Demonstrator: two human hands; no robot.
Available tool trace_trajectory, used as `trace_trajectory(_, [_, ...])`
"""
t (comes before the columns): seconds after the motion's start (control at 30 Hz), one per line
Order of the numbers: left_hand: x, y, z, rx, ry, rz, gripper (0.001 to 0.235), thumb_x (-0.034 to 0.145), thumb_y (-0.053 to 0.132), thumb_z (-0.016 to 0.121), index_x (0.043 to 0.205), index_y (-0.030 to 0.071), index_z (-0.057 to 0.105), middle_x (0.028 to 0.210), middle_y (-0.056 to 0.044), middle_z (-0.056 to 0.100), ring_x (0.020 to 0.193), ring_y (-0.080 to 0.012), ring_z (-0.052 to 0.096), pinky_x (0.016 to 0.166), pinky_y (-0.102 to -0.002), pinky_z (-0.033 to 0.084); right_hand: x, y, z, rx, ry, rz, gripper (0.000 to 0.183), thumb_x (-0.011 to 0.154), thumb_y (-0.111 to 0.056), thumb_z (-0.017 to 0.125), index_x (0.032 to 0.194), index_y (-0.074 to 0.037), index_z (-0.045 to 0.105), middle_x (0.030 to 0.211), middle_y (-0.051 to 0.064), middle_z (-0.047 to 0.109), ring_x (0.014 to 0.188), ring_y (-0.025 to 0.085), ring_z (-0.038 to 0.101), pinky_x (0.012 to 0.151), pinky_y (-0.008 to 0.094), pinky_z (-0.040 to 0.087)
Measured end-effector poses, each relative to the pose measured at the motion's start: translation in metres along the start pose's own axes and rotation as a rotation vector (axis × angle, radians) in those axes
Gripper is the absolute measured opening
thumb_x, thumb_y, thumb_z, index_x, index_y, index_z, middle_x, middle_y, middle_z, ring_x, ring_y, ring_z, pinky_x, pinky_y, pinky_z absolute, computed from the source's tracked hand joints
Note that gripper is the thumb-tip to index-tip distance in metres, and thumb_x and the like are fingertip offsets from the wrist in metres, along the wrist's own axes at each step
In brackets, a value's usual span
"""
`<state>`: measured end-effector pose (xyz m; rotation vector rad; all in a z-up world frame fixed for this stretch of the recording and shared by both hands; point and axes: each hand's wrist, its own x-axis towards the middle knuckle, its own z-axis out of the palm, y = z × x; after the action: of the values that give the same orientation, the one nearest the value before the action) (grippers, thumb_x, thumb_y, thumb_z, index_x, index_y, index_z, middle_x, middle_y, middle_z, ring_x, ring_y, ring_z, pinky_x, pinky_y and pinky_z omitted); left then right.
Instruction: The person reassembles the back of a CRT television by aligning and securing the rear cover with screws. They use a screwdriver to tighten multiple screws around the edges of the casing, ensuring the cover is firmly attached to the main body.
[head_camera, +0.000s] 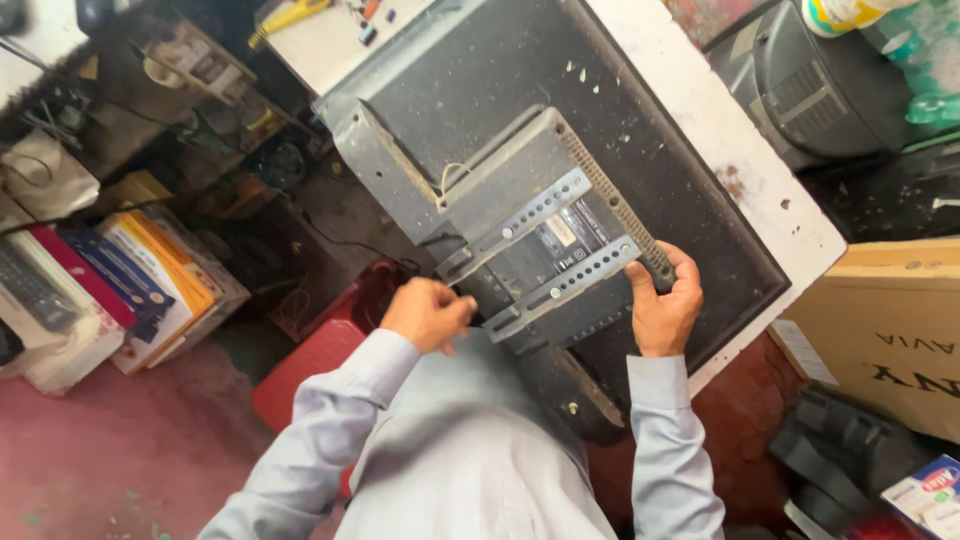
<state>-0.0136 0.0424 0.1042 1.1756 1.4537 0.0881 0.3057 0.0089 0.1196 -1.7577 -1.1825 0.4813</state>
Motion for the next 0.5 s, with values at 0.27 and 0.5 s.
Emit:
trace_trajectory(0.27, [0.080,0.098,-0.064,0.558,0.365,0.442,0.065,0.089,0.062,0.062,0.095,0.000,0.078,0.103,-0.028,0.072,0.102,-0.0463,0.067,0.091,-0.053,0.054,0.003,0.010,-0.006,-0.127,0.003,0.016,0.036,0.093,-0.016,0.082,0.124,-0.002,0.073,0.111,0.011,0.075,0.102,0.018,0.070,0.095,0.033,0.054])
trace_trajectory(0.5, [0.151,0.069,-0.040,0.499,-0.009,0.455,0.117,0.057,0.095,0.055,0.104,-0.011,0.074,0.105,-0.034,0.076,0.099,-0.0451,0.075,0.089,-0.048,0.059,0.032,0.052,0.012,0.010,-0.085,0.089,0.037,0.099,-0.026,0.082,0.114,0.006,0.071,0.092,0.019,0.074,0.086,0.023,0.070,0.095,0.038,0.055])
